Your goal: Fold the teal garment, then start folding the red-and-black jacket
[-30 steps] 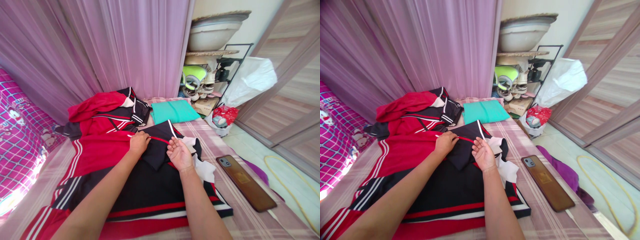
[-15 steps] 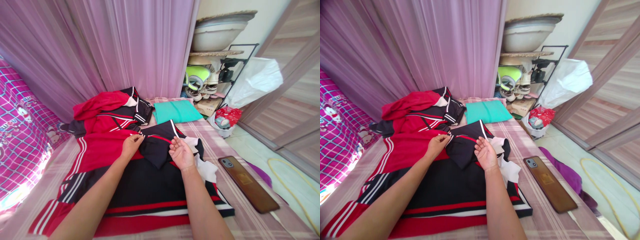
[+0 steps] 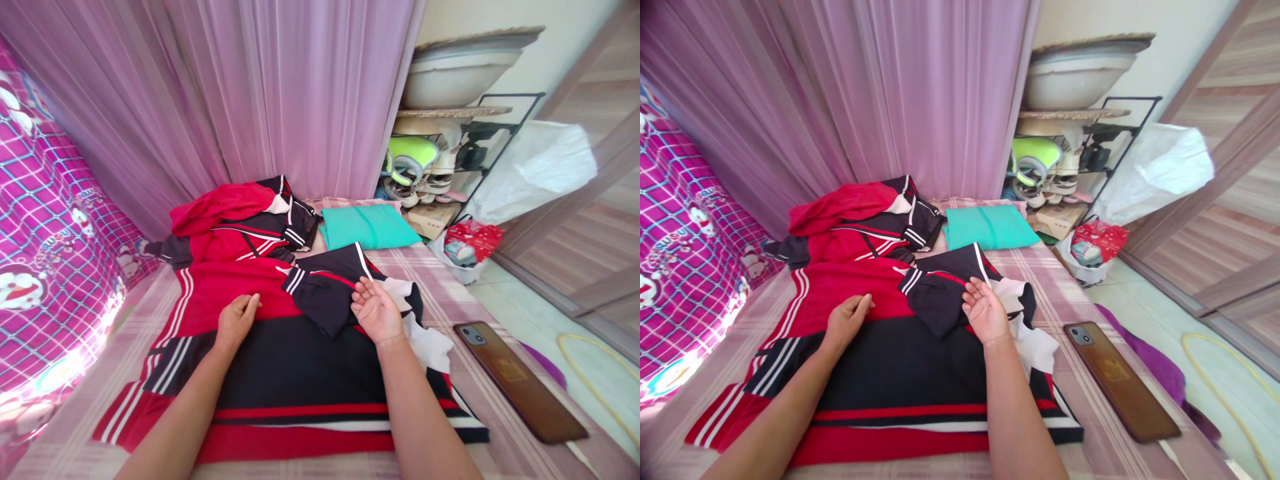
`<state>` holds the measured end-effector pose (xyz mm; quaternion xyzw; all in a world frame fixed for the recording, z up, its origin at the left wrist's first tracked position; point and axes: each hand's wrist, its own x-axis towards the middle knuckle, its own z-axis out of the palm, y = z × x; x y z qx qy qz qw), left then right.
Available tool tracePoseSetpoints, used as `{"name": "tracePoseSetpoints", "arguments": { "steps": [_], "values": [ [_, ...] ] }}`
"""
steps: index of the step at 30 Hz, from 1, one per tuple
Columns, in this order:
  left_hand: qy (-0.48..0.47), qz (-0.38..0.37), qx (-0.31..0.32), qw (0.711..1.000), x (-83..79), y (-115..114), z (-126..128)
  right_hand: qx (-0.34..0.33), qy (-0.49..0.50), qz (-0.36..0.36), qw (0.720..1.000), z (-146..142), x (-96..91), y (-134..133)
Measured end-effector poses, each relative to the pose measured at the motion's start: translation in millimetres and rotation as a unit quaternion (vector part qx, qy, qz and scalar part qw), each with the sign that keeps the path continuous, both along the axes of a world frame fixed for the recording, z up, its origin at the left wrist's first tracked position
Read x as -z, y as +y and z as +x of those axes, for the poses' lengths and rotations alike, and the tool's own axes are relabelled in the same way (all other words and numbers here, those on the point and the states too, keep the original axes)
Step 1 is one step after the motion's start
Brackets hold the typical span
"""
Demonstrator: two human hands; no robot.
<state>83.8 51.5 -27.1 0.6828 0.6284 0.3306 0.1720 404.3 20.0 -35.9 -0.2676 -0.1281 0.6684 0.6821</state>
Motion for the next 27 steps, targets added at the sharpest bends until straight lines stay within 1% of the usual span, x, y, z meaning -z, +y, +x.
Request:
{"name": "tracePoseSetpoints", "arguments": {
  "steps": [5, 8, 12, 14, 16, 18, 22, 24, 27],
  "values": [
    [0.024, -0.004, 0.030, 0.999, -0.2, -2, 6, 0.005, -0.018, -0.008, 1.000, 0, -0.7, -1],
    [0.027, -0.004, 0.034, 0.999, 1.2, -2, 6, 0.007, -0.025, -0.009, 1.000, -1, -0.8, -1],
    [0.028, 0.021, 0.044, 0.998, 6.4, -3, 4, -0.001, -0.050, -0.014, 0.999, -3, 0.3, -1],
    [0.034, 0.026, 0.046, 0.998, 5.5, -1, 6, -0.003, -0.055, -0.025, 0.998, -5, 0.2, 0],
    [0.045, 0.017, 0.042, 0.998, 0.3, 3, 12, -0.003, -0.056, -0.032, 0.998, -6, -0.5, 0],
    [0.064, 0.003, 0.037, 0.997, -8.3, 10, 20, -0.005, -0.058, -0.033, 0.998, -7, -1.5, 0],
    [0.132, -0.032, 0.037, 0.990, -24.6, 27, 43, -0.009, -0.063, -0.029, 0.998, -5, -1.9, 0],
    [0.162, -0.056, 0.033, 0.985, -28.3, 35, 53, -0.009, -0.062, -0.027, 0.998, -5, -1.3, 0],
    [0.184, -0.103, 0.014, 0.977, -29.1, 42, 65, -0.006, -0.054, -0.031, 0.998, -5, -1.0, 0]
  ]
}}
